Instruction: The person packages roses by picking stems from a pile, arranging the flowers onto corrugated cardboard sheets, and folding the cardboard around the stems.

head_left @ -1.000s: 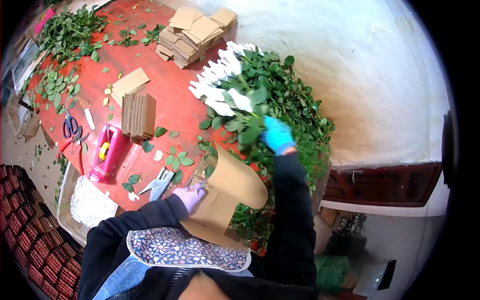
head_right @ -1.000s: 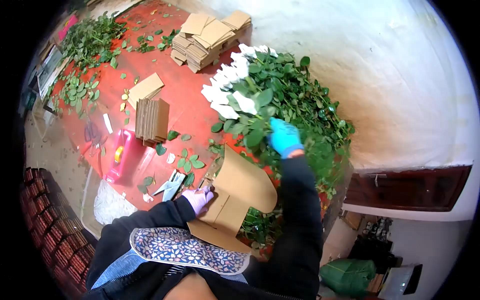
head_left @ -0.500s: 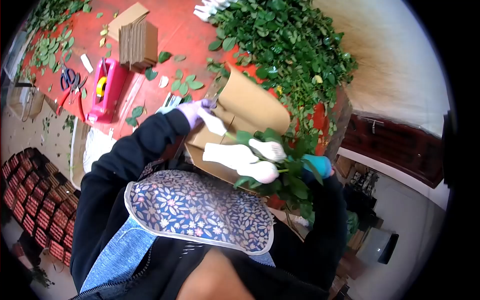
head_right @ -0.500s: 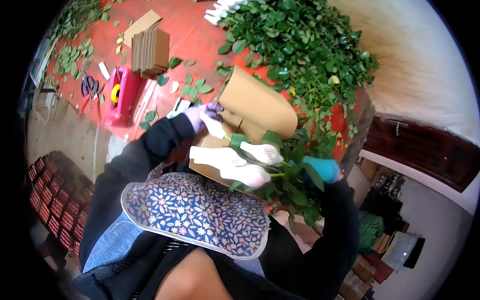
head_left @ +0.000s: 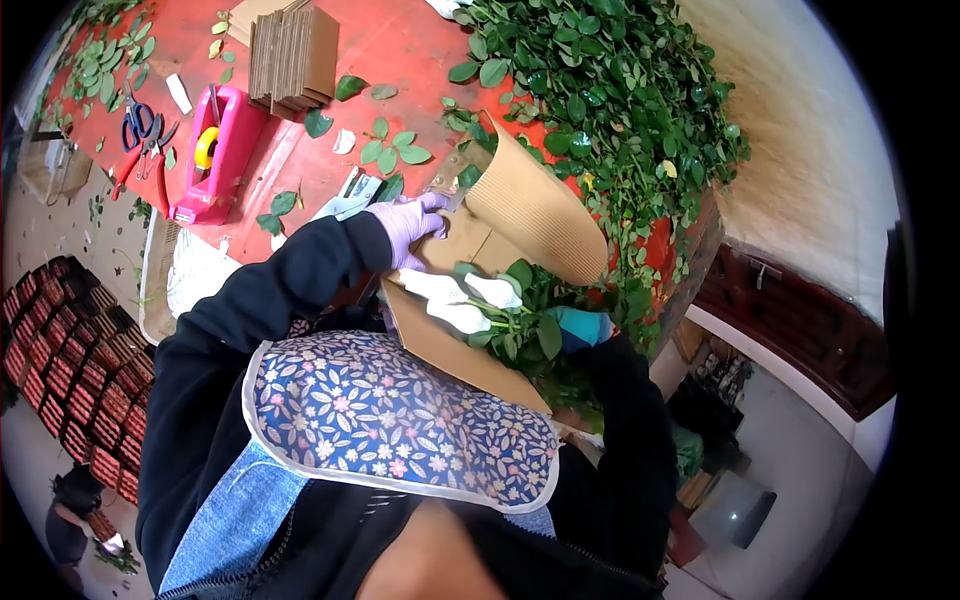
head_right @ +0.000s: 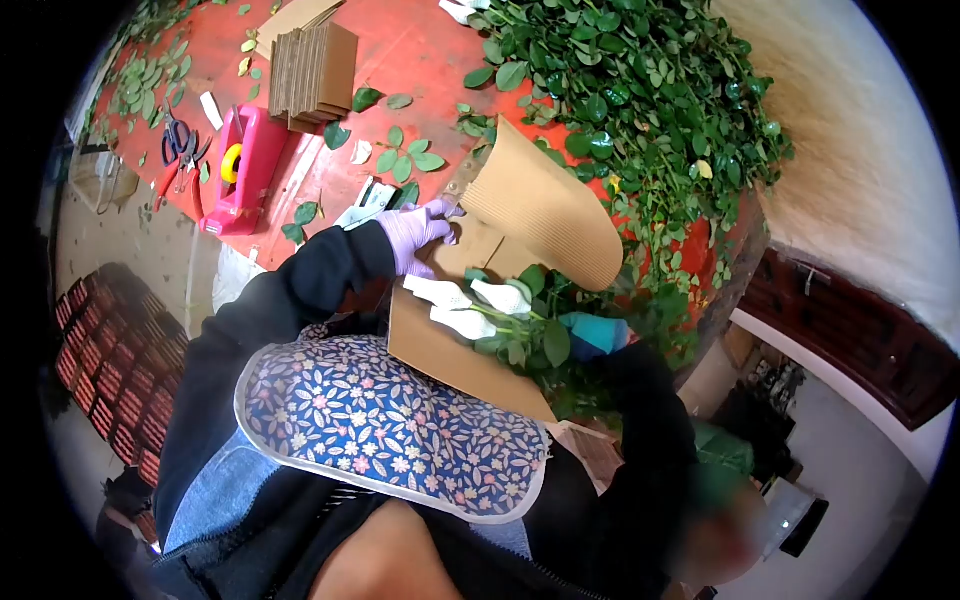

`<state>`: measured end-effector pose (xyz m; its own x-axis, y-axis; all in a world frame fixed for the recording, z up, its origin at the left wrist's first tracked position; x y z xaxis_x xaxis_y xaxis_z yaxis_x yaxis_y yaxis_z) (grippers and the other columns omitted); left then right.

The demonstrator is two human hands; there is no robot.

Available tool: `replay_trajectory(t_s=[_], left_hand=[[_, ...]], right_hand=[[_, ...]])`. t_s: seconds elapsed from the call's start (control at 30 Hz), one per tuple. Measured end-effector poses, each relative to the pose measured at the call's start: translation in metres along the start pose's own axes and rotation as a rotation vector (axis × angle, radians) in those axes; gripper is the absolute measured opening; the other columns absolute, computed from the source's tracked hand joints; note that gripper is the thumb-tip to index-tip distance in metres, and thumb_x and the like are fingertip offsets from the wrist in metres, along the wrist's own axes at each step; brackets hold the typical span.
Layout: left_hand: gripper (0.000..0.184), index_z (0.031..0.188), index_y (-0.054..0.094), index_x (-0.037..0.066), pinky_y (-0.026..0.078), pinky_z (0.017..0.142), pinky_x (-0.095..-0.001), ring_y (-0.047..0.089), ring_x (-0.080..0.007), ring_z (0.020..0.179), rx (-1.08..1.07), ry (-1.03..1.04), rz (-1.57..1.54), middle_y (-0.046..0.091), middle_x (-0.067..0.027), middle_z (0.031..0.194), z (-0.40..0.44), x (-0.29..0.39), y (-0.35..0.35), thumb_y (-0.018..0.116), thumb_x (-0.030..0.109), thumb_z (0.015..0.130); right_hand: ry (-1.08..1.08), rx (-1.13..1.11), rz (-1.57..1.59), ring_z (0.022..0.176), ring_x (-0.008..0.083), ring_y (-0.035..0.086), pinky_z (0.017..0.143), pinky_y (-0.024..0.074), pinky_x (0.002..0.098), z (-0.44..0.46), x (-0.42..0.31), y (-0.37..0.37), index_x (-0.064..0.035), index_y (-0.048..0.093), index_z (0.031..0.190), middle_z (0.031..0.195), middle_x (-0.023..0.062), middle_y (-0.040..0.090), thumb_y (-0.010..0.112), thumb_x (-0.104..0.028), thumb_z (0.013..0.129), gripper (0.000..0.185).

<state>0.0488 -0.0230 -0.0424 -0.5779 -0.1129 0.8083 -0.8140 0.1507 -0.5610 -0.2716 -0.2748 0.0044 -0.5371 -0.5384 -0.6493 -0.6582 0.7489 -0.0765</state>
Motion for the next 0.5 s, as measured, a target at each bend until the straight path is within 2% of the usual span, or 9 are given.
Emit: replay_trajectory(t_s=[0.03,0.1,0.13,0.2,0.27,0.3,0.37,0.4,0.5], left_hand=[[0.073,0.120,0.056,0.012,0.045,0.098,-0.0463,0.051,-0.0398,0.118,-0.030,-0.042,-0.005,0.040,-0.0141,0.139,0.001,0.001,0.004,0.090,0.033,0.060],[0.079,0.125,0.053,0.012,0.045,0.099,-0.0466,0.050,-0.0403,0.120,-0.100,-0.063,-0.057,0.040,-0.0140,0.140,-0.002,0.013,-0.010,0.091,0.031,0.058],[0.085,0.130,0.051,0.013,0.045,0.100,-0.0469,0.049,-0.0408,0.121,-0.163,-0.084,-0.100,0.039,-0.0139,0.141,-0.003,0.018,-0.016,0.092,0.029,0.057],[0.103,0.141,0.043,0.011,0.044,0.103,-0.0458,0.049,-0.0400,0.125,-0.060,-0.017,-0.073,0.037,-0.0145,0.146,-0.002,-0.001,0.004,0.094,0.027,0.053],[0.104,0.143,0.041,0.010,0.044,0.104,-0.0443,0.047,-0.0384,0.127,-0.053,0.009,-0.147,0.038,-0.0143,0.145,-0.002,0.008,-0.007,0.093,0.026,0.054],[0.104,0.143,0.041,0.010,0.044,0.104,-0.0443,0.047,-0.0384,0.127,-0.074,0.015,-0.139,0.038,-0.0143,0.145,-0.003,0.006,-0.003,0.093,0.026,0.054],[0.097,0.141,0.045,0.012,0.044,0.104,-0.0433,0.049,-0.0374,0.125,0.086,0.051,-0.171,0.041,-0.0130,0.143,-0.007,0.004,0.005,0.092,0.024,0.057],[0.097,0.141,0.045,0.012,0.044,0.104,-0.0433,0.049,-0.0374,0.125,0.062,0.060,-0.158,0.041,-0.0130,0.143,-0.007,0.007,0.004,0.092,0.024,0.057],[0.064,0.122,0.064,0.011,0.048,0.098,-0.0398,0.053,-0.0346,0.119,0.241,0.071,-0.264,0.049,-0.0133,0.135,-0.010,0.024,-0.003,0.088,0.021,0.063]], right_hand=[[0.044,0.149,0.098,0.082,0.0141,0.060,0.073,0.0518,0.0336,-0.004,0.003,0.002,-0.0036,0.064,0.111,0.097,0.0064,0.069,0.068,-0.003,0.081,0.030],[0.093,0.297,0.209,0.081,0.0139,0.060,0.074,0.0517,0.0343,-0.011,0.003,0.006,-0.0044,0.065,0.108,0.095,0.0057,0.070,0.068,-0.002,0.081,0.027],[0.152,0.407,0.545,0.081,0.0159,0.062,0.075,0.0515,0.0350,-0.014,0.001,0.008,-0.0047,0.067,0.106,0.094,0.0070,0.070,0.070,-0.004,0.080,0.026],[0.207,0.525,0.902,0.081,0.0178,0.063,0.075,0.0514,0.0358,-0.016,-0.013,0.015,-0.0050,0.068,0.105,0.093,0.0084,0.071,0.071,-0.005,0.080,0.025],[0.073,0.695,0.175,0.080,0.0256,0.066,0.075,0.0513,0.0378,-0.002,-0.061,0.008,-0.0049,0.068,0.099,0.090,0.0131,0.070,0.073,-0.008,0.077,0.023],[0.027,0.700,0.049,0.081,0.0342,0.065,0.073,0.0509,0.0412,0.008,-0.043,0.017,-0.0046,0.066,0.095,0.088,0.0181,0.067,0.071,-0.008,0.075,0.021],[0.107,0.690,-0.055,0.081,0.0365,0.064,0.072,0.0505,0.0432,0.018,-0.040,0.026,-0.0043,0.066,0.095,0.086,0.0192,0.066,0.070,-0.007,0.073,0.022],[0.186,0.659,-0.174,0.081,0.0388,0.063,0.070,0.0501,0.0451,0.024,-0.040,0.029,-0.0040,0.065,0.094,0.085,0.0202,0.065,0.068,-0.006,0.071,0.023],[0.131,0.612,-0.181,0.079,0.0399,0.063,0.069,0.0497,0.0463,0.033,-0.039,0.029,-0.0034,0.065,0.095,0.084,0.0210,0.064,0.067,-0.008,0.072,0.024]])
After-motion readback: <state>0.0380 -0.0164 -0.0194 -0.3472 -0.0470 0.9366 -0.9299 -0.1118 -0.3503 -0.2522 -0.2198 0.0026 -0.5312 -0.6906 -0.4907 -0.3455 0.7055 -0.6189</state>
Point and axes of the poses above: each hand's wrist, its own z-axis towards the middle knuckle, its own y-axis out of the palm, x = y × z, the point moved 1 cm from there along z, towards the middle knuckle
